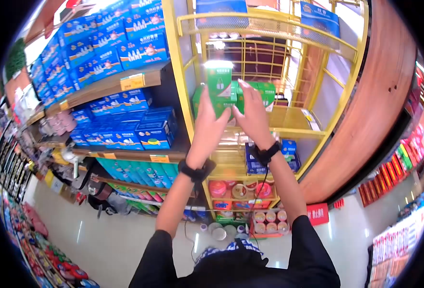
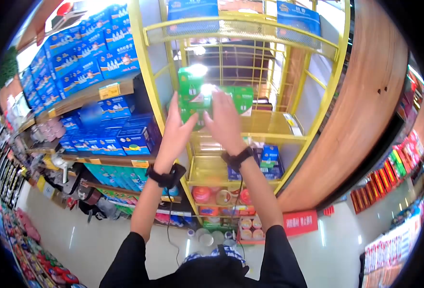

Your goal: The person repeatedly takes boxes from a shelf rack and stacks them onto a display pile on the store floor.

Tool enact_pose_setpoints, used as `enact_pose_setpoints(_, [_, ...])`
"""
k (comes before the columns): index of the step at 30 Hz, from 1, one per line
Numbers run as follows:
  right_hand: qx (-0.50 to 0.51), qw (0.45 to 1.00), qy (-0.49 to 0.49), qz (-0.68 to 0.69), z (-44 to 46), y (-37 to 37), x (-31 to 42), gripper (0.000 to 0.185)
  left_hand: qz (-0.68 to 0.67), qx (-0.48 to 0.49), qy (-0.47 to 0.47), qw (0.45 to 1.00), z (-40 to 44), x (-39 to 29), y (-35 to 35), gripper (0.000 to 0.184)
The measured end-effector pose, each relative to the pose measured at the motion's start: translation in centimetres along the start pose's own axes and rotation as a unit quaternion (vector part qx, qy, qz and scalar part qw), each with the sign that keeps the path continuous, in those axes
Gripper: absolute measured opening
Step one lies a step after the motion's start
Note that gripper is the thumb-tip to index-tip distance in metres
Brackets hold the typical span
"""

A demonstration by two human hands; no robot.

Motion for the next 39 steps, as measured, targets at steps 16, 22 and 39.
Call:
enact_pose_setpoints(16, [-0.075,0.991,-0.092,-0.063,-7.8,8.6,8.7,0.072,-0.177,0.079,0.028,0.981,-5.5,-0.9,-3.2,0.090])
enact_pose_setpoints(22, [-0.059,0.948,-0.229,-0.215,-23.9,15.0,9.0,0.066,-0.169,0.306,-0.005,0.937,-18.4,-6.6,-8.6,0.077])
enact_pose_setpoints(39, [-0.124,0.857,-0.413,-0.283,-49.9,46.8,8.2,0.045,-0.229,0.540,0.058,0.808,-41.6,-27.5,-34.4,0.065])
Point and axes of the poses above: each hand's wrist, its own z-axis towards the middle knuckle, its own y-axis out of the back of the hand, x = y × z, the point moved 8 cm from there along z, towards the middle knuckle, and after that the axes turned 4 degrees about y, right-handed, at the moved point
